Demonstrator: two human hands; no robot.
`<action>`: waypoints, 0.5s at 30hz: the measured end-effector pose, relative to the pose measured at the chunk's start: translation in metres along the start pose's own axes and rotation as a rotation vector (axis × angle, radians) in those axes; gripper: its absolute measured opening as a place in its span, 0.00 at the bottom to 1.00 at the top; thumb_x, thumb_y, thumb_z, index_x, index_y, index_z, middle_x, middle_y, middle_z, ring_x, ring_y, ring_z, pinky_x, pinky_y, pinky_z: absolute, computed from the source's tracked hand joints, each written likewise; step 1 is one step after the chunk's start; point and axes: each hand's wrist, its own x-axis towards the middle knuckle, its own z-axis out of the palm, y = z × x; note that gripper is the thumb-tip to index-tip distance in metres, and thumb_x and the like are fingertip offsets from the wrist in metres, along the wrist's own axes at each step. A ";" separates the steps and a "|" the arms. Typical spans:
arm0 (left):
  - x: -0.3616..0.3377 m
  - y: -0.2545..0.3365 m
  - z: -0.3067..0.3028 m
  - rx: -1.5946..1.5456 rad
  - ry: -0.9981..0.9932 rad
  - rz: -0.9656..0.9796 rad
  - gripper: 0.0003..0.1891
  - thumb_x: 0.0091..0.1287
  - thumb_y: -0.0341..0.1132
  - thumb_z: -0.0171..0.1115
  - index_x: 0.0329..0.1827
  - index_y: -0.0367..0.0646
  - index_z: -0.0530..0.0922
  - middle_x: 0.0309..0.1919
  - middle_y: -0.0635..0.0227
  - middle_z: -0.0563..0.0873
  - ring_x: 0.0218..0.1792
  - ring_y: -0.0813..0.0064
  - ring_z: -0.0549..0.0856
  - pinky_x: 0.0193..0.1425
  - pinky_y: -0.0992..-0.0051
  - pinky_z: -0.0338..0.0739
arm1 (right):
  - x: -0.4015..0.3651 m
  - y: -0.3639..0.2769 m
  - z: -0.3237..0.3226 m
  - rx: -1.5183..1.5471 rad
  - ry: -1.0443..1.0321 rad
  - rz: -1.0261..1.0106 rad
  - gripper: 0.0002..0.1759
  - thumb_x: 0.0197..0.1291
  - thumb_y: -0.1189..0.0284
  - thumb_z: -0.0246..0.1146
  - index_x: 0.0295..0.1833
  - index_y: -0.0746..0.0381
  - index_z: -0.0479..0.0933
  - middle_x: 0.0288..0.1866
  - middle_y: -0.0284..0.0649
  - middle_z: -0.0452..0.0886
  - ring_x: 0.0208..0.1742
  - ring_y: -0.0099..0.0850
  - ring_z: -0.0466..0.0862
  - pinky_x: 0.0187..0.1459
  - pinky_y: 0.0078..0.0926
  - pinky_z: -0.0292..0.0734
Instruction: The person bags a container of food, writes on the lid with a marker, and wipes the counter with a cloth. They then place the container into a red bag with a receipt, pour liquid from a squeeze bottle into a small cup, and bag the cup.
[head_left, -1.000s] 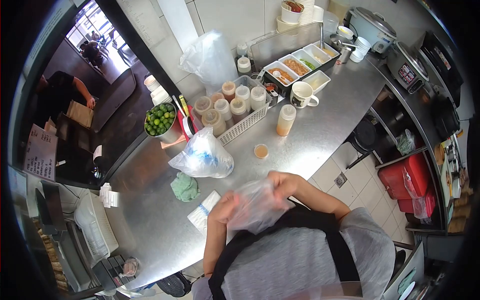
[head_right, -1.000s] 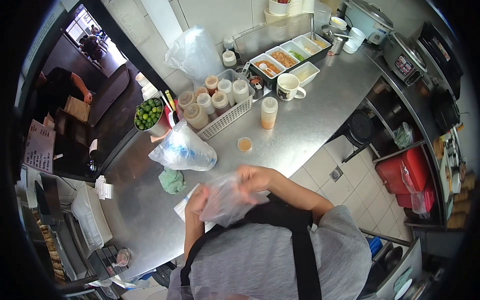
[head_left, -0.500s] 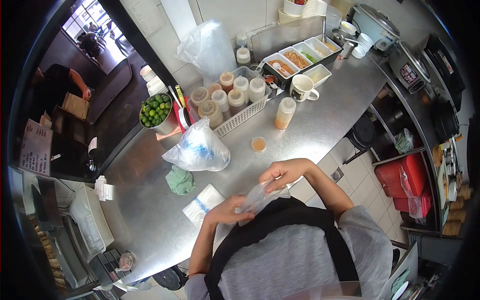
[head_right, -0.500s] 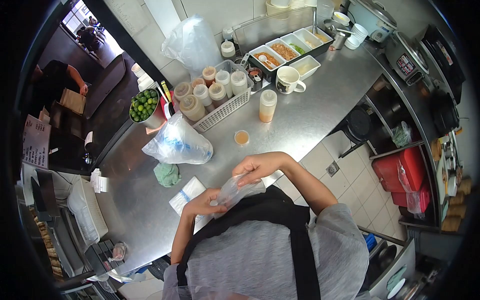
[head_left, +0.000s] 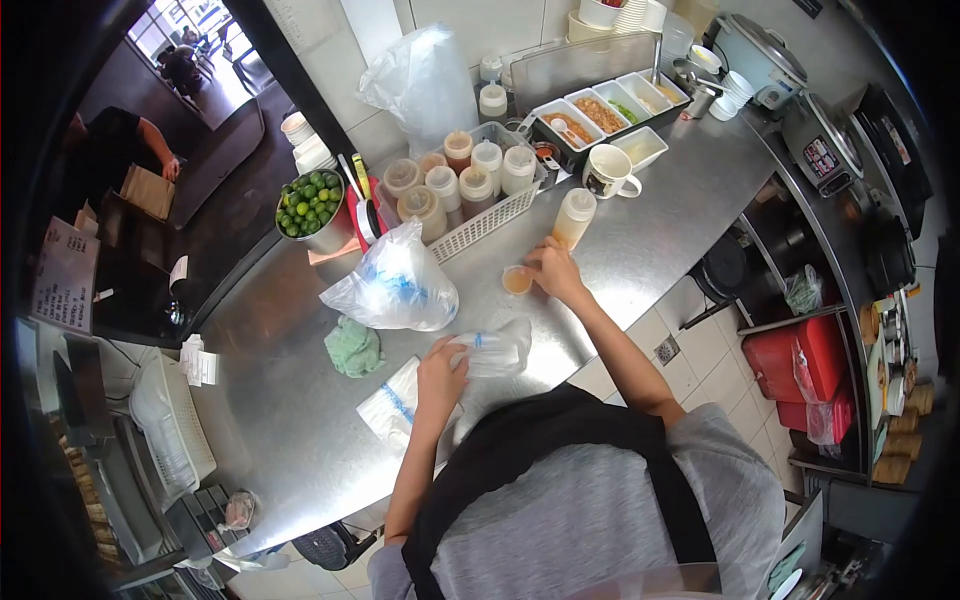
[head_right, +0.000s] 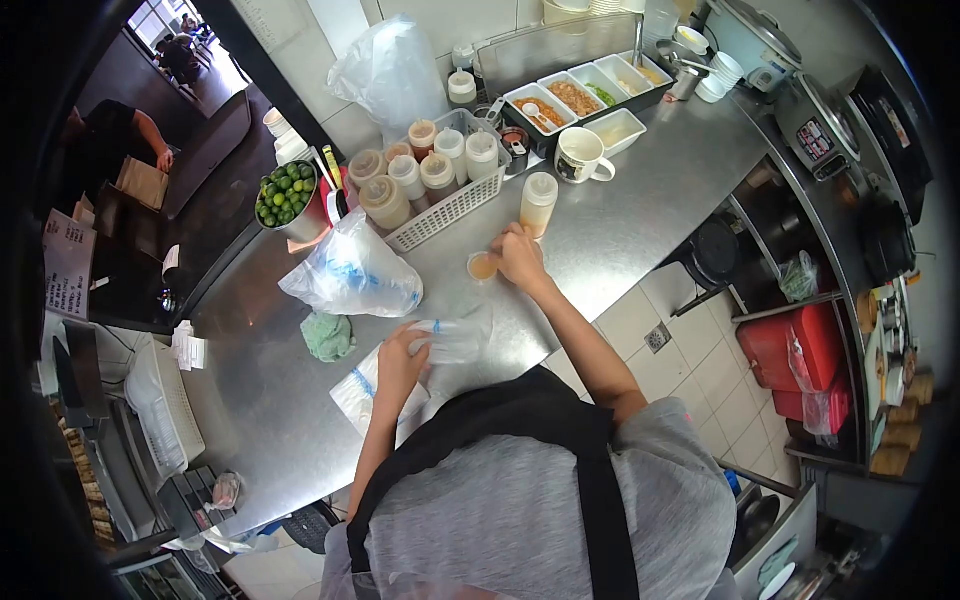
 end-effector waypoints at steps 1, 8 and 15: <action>0.003 -0.005 0.005 -0.008 0.055 0.082 0.11 0.49 0.26 0.59 0.37 0.39 0.79 0.50 0.54 0.78 0.43 0.50 0.81 0.47 0.64 0.75 | 0.001 0.002 0.003 -0.052 0.025 0.003 0.06 0.43 0.74 0.67 0.30 0.60 0.82 0.38 0.43 0.76 0.45 0.43 0.75 0.41 0.37 0.74; 0.022 -0.008 0.025 0.203 -0.049 0.145 0.27 0.43 0.23 0.60 0.52 0.42 0.71 0.62 0.58 0.68 0.55 0.53 0.74 0.53 0.63 0.73 | -0.011 -0.015 -0.011 0.364 0.040 -0.086 0.03 0.40 0.75 0.68 0.26 0.59 0.82 0.42 0.40 0.75 0.48 0.40 0.73 0.47 0.34 0.70; 0.044 -0.004 0.037 0.008 -0.201 0.103 0.33 0.39 0.28 0.61 0.57 0.39 0.69 0.60 0.50 0.68 0.59 0.51 0.70 0.57 0.66 0.70 | -0.046 -0.062 -0.015 -0.042 -0.106 -0.308 0.01 0.42 0.74 0.66 0.24 0.58 0.81 0.52 0.37 0.71 0.59 0.40 0.64 0.56 0.44 0.59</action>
